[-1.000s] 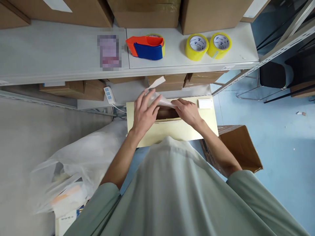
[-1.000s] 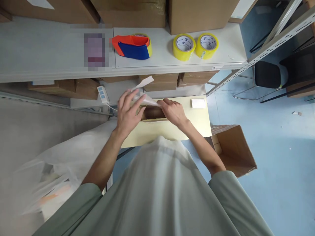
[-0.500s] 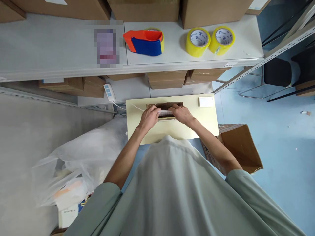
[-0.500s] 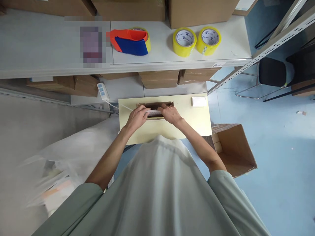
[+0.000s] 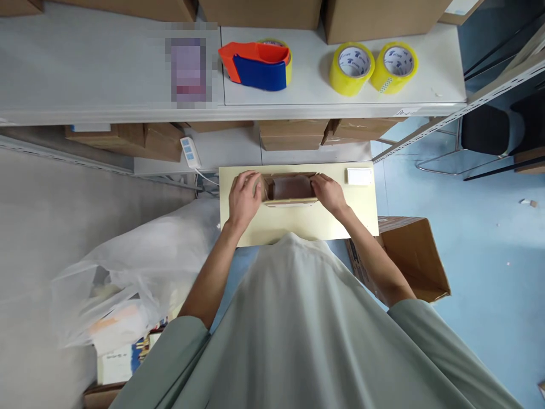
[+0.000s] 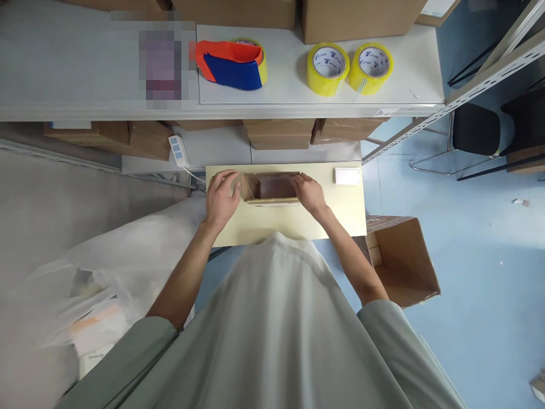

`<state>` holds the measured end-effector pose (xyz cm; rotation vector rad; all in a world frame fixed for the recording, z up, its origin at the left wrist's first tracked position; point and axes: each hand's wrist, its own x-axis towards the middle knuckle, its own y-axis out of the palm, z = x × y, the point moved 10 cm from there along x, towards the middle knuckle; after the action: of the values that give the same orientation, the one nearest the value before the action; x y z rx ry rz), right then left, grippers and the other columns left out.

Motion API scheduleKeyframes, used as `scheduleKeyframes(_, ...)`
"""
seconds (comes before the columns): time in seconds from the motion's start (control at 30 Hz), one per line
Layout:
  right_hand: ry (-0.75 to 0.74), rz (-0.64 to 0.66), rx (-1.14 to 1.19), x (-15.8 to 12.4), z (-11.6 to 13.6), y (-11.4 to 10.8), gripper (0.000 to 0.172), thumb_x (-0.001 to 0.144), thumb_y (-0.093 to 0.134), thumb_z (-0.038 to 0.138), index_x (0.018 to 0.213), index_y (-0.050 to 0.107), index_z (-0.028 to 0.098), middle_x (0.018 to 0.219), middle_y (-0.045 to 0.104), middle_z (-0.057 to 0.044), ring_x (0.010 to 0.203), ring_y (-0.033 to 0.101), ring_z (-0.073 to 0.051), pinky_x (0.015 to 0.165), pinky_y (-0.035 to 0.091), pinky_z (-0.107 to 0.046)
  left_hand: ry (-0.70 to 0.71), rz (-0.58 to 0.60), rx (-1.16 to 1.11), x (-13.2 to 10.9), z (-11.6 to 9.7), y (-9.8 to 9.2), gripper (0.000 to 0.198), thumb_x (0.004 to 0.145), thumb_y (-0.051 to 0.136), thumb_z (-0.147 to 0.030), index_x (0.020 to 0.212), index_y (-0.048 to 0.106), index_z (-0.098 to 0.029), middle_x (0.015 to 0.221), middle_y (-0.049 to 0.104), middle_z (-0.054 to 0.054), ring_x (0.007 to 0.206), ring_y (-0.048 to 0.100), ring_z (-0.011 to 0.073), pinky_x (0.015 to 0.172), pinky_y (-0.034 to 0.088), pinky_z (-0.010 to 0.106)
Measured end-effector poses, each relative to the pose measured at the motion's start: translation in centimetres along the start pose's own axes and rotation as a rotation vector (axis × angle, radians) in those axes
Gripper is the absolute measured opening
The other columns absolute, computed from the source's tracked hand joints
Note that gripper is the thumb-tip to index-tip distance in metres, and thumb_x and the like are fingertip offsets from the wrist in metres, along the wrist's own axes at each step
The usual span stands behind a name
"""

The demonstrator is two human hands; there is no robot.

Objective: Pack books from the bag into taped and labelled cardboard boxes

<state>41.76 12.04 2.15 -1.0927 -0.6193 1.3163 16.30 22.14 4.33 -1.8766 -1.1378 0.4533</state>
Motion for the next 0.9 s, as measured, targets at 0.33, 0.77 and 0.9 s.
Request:
scheduleKeyframes(0.33, 0.281, 0.02, 0.129, -3.4, -5.9, 1.7, 0.024, 0.111, 0.065, 0.039, 0.116, 0.08, 0.02, 0.11, 0.087, -0.011, 0.1, 0.082, -0.029, 0.09, 0.06, -0.037, -0.307, 0.179, 0.077, -2.8, 6.4, 3.2, 0.03, 0.104, 0.067, -0.045, 0.109, 0.083, -0.02, 0.119, 0.086, 0.016, 0.118, 0.077, 0.036, 0.109, 0.056, 0.046)
scheduleKeyframes(0.77, 0.331, 0.091, -0.009, -5.5, -3.2, 2.5, 0.022, 0.111, 0.059, 0.026, 0.104, 0.08, 0.021, 0.107, 0.088, -0.01, 0.101, 0.082, -0.027, 0.083, 0.052, -0.031, -0.327, 0.19, 0.18, -3.8, 4.5, 2.8, 0.024, 0.099, 0.064, -0.03, 0.094, 0.085, -0.022, 0.105, 0.087, 0.01, 0.102, 0.078, 0.0293, 0.096, 0.057, 0.038)
scheduleKeyframes(0.9, 0.296, 0.084, -0.005, -7.4, -2.4, 3.3, 0.022, 0.111, 0.058, 0.028, 0.1, 0.077, 0.023, 0.104, 0.087, -0.009, 0.097, 0.081, -0.028, 0.079, 0.052, -0.031, -0.296, 0.161, 0.149, -6.0, 4.5, 1.9, 0.024, 0.101, 0.062, -0.032, 0.09, 0.082, -0.025, 0.102, 0.086, 0.01, 0.101, 0.076, 0.0302, 0.095, 0.058, 0.041)
